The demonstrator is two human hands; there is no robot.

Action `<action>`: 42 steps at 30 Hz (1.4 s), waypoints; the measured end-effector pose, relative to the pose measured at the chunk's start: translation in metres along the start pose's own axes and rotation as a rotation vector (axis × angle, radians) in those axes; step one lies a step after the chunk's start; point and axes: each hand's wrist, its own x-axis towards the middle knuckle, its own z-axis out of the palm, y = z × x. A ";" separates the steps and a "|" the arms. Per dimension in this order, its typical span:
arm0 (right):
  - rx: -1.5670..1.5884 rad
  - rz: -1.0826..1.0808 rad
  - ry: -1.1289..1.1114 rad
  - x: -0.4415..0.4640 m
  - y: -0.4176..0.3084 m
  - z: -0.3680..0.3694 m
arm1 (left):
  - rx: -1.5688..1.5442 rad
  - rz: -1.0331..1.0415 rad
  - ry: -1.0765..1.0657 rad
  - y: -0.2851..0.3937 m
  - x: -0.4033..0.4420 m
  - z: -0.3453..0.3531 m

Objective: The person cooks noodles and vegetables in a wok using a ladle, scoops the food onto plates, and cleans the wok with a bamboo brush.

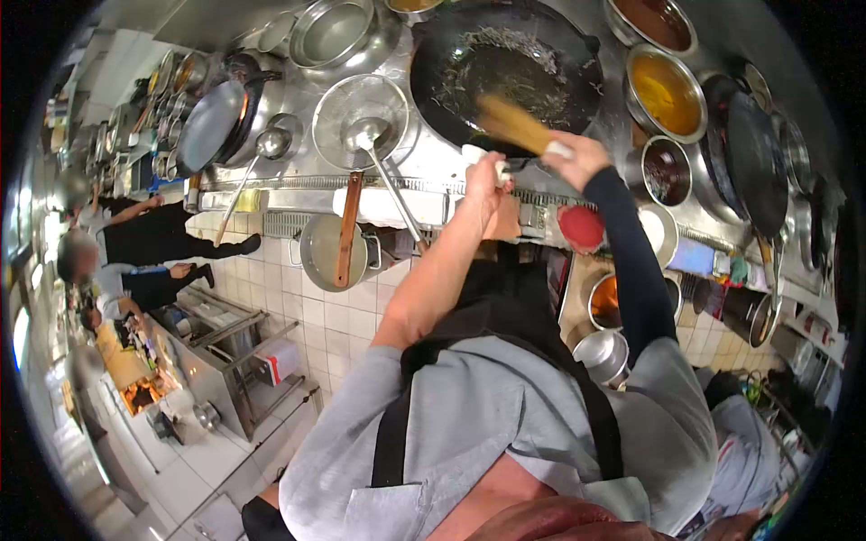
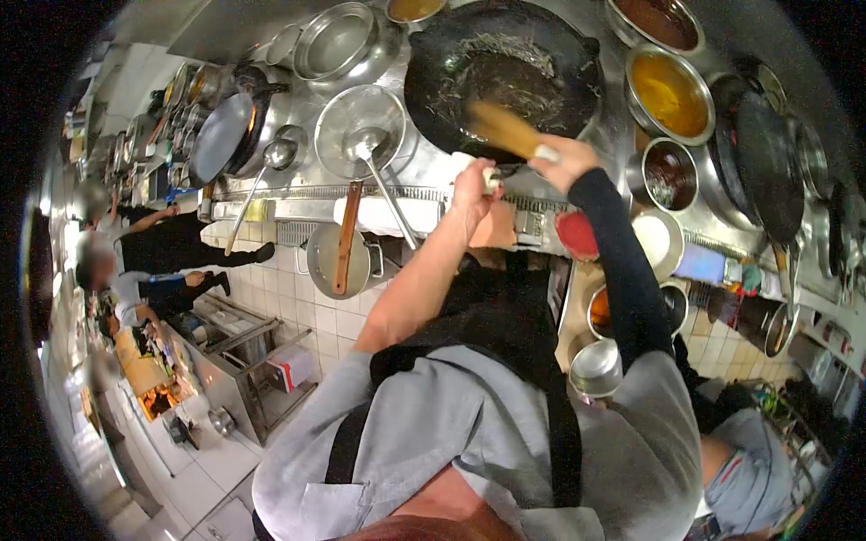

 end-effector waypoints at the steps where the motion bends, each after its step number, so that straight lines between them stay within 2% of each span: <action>1: -0.119 -0.121 -0.125 0.035 -0.007 0.014 | 0.041 0.019 0.036 0.004 -0.009 0.003; 2: -0.124 -0.157 -0.079 0.071 -0.014 0.041 | 0.079 0.037 0.074 0.009 -0.011 0.006; 4: -0.216 -0.010 0.020 0.141 -0.051 0.060 | 0.066 0.111 0.109 0.015 0.005 -0.013; 5: -0.158 0.089 0.155 0.180 -0.046 0.073 | 0.064 0.145 0.119 0.019 0.010 -0.019; 7: -0.027 0.135 0.259 0.193 -0.058 0.074 | 0.104 0.180 0.133 0.025 0.004 -0.023; 9: -0.132 0.164 0.168 0.167 -0.071 0.093 | 0.082 0.241 0.118 0.023 0.004 -0.024; 11: -0.100 0.115 0.112 0.118 -0.080 0.103 | 0.085 0.263 0.143 0.019 0.002 -0.017; 13: -0.244 0.124 0.087 0.113 -0.075 0.102 | 0.099 0.274 0.158 0.024 -0.002 -0.012; 15: -0.238 0.158 0.193 0.173 -0.054 0.088 | 0.125 0.255 0.160 0.025 -0.011 -0.008; 16: -0.086 0.196 0.196 0.192 -0.053 0.071 | 0.157 0.272 0.131 0.022 -0.006 -0.012; 17: 0.089 0.207 0.323 0.202 -0.051 0.070 | 0.152 0.293 0.137 0.018 -0.003 -0.014; 19: -0.130 0.163 0.368 0.198 -0.058 0.098 | 0.147 0.335 0.138 0.009 0.001 -0.010; 20: -0.235 0.151 0.285 0.184 -0.052 0.115 | 0.151 0.310 0.166 0.009 -0.001 -0.005; 21: -0.174 0.167 0.182 0.145 -0.069 0.108 | 0.140 0.335 0.175 0.001 -0.003 -0.004; 22: -0.226 0.057 0.122 0.120 -0.060 0.111 | 0.133 0.363 0.181 -0.007 -0.001 -0.004; 23: -0.352 0.148 -0.086 0.102 -0.069 0.094 | 0.120 0.396 0.184 -0.010 0.004 0.002; 24: -0.500 0.175 -0.157 0.079 -0.083 0.077 | 0.080 0.428 0.298 -0.016 0.004 0.010; 25: -0.650 0.245 -0.125 0.082 -0.071 0.074 | 0.132 0.374 0.274 -0.007 -0.011 0.018; 27: -0.649 0.285 -0.085 0.137 -0.034 0.050 | 0.167 0.334 0.252 -0.010 -0.005 0.018; 29: -0.521 0.197 0.169 0.193 -0.017 0.035 | 0.207 0.267 0.066 -0.006 0.003 0.012; 30: -0.503 0.231 0.188 0.204 -0.022 0.036 | 0.227 0.224 -0.022 -0.007 0.003 0.006; 31: -0.482 0.270 0.204 0.207 -0.034 0.045 | 0.194 0.111 0.003 0.007 -0.014 0.009; 32: -0.625 0.257 0.124 0.198 -0.048 0.060 | 0.196 0.039 0.025 0.014 -0.026 0.003; 33: -0.523 0.240 0.171 0.177 -0.036 0.076 | 0.197 -0.022 0.041 0.024 -0.035 -0.005; 34: -0.527 0.205 0.082 0.153 -0.031 0.079 | 0.187 0.016 -0.103 0.025 -0.037 -0.026; 35: -0.519 0.244 0.017 0.124 -0.036 0.078 | 0.258 0.008 -0.155 0.032 -0.050 -0.047; 36: -0.558 0.203 0.000 0.094 -0.041 0.067 | 0.328 0.000 -0.204 0.039 -0.065 -0.071; 37: -0.634 0.201 0.046 0.082 -0.015 0.064 | 0.360 0.022 -0.240 0.048 -0.080 -0.094; 39: -0.840 0.190 0.009 0.099 0.025 0.032 | 0.347 0.018 -0.255 0.061 -0.113 -0.133; 41: -0.705 0.210 0.017 0.153 -0.005 -0.009 | 0.316 -0.012 -0.220 0.069 -0.134 -0.161; 42: -0.692 0.221 0.048 0.196 -0.001 -0.005 | 0.334 -0.016 -0.210 0.073 -0.139 -0.172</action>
